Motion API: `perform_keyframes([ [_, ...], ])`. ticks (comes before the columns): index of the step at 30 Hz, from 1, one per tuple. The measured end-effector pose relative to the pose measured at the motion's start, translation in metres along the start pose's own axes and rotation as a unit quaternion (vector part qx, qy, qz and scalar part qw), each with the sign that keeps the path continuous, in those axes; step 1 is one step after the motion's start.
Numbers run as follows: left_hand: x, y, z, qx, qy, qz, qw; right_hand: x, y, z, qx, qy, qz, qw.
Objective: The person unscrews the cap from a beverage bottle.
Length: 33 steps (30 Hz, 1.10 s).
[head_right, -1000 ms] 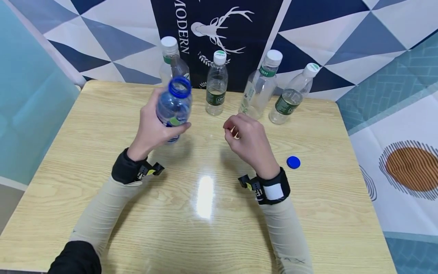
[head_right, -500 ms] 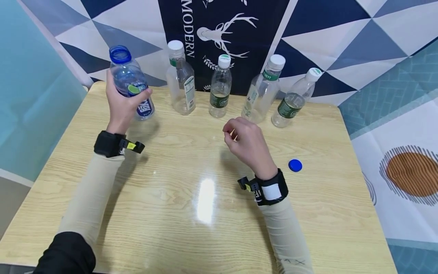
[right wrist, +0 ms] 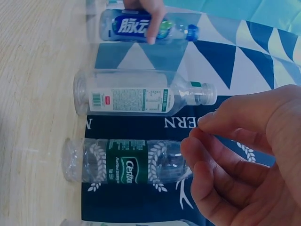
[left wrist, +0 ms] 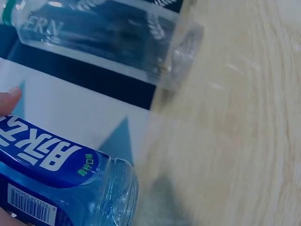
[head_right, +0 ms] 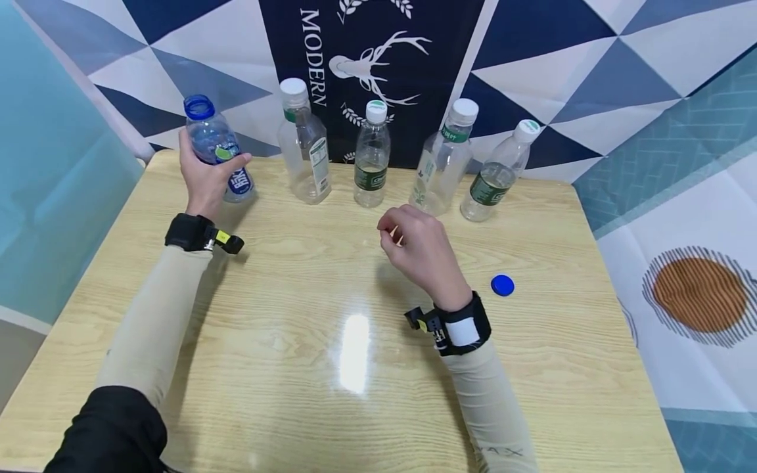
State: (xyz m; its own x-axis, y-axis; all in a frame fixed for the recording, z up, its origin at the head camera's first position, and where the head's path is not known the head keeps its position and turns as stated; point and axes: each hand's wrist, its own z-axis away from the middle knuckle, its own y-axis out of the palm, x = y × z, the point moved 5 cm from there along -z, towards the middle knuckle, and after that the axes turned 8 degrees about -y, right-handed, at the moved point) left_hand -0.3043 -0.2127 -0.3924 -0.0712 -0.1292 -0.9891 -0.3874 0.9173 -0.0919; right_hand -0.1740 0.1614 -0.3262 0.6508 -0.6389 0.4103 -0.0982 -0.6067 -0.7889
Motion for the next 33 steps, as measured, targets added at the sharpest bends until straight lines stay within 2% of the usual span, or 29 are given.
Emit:
perform_keyframes([
  [7,0.017,-0.001,-0.007,-0.006,-0.030,-0.021,0.9993,0.002,0.004,-0.001,0.005,-0.005,-0.002,1.000],
  [11,0.023,0.000,-0.009,-0.013,-0.032,-0.021,0.9992,0.002,0.006,-0.001,0.012,-0.002,-0.005,1.000],
  [20,0.029,0.006,-0.014,-0.012,-0.025,-0.019,0.9994,0.001,0.006,0.001,0.014,0.004,-0.003,1.000],
  [29,0.031,0.009,-0.012,-0.005,-0.023,0.009,0.9997,0.002,0.006,0.001,0.014,-0.001,-0.008,1.000],
  [33,0.033,0.009,-0.011,-0.006,-0.033,0.004,0.9994,0.002,0.006,0.001,0.012,0.001,-0.002,1.000],
])
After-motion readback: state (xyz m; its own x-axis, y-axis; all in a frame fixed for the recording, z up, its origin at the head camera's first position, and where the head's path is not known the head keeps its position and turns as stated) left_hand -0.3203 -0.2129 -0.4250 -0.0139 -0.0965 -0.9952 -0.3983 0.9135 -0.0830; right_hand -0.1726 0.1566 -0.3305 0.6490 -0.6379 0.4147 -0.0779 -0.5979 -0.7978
